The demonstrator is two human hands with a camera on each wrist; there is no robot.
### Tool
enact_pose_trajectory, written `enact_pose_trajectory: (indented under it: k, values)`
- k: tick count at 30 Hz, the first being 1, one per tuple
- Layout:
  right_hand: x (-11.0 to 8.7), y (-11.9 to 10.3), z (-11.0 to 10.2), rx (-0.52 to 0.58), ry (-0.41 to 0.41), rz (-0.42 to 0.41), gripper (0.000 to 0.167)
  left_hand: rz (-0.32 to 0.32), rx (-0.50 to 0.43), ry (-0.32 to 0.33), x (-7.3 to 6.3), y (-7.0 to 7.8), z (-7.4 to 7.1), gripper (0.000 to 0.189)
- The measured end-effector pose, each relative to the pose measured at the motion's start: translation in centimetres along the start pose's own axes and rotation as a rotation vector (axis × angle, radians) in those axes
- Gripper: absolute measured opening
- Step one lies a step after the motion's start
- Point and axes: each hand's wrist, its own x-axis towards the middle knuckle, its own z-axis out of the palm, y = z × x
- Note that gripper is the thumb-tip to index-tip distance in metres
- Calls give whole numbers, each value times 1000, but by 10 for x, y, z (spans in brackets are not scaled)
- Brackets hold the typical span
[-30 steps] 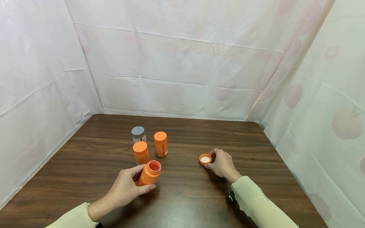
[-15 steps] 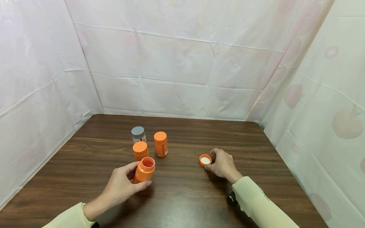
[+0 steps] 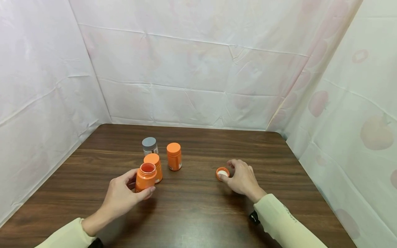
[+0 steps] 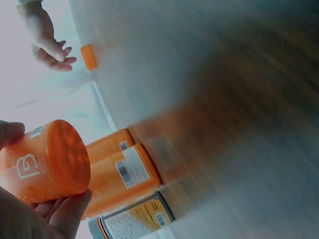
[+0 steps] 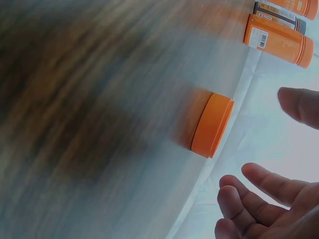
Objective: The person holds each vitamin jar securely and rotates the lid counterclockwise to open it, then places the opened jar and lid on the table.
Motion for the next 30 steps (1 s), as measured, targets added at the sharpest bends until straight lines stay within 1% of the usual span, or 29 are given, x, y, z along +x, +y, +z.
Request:
enact_pose_trajectory:
  k: [5, 12, 16, 22, 26, 30]
  values:
    - [-3, -2, -1, 6, 36, -33, 57, 9, 35, 63, 4, -6, -7, 55]
    - [-9, -6, -2, 14, 71, -82, 63, 28, 122, 137, 10, -13, -15, 55]
    - [-11, -8, -1, 5, 84, -122, 66, 21, 154, 158, 14, -18, -19, 56]
    - [-14, -12, 1, -14, 111, -201, 70, -7, 161, 172, 17, -24, -21, 54]
    - [-16, -13, 3, -16, 117, -217, 71, -38, 159, 179, 18, -28, -22, 53]
    - [-19, -14, 4, -14, 124, -232, 67, -51, 184, 185, 21, -35, -24, 52]
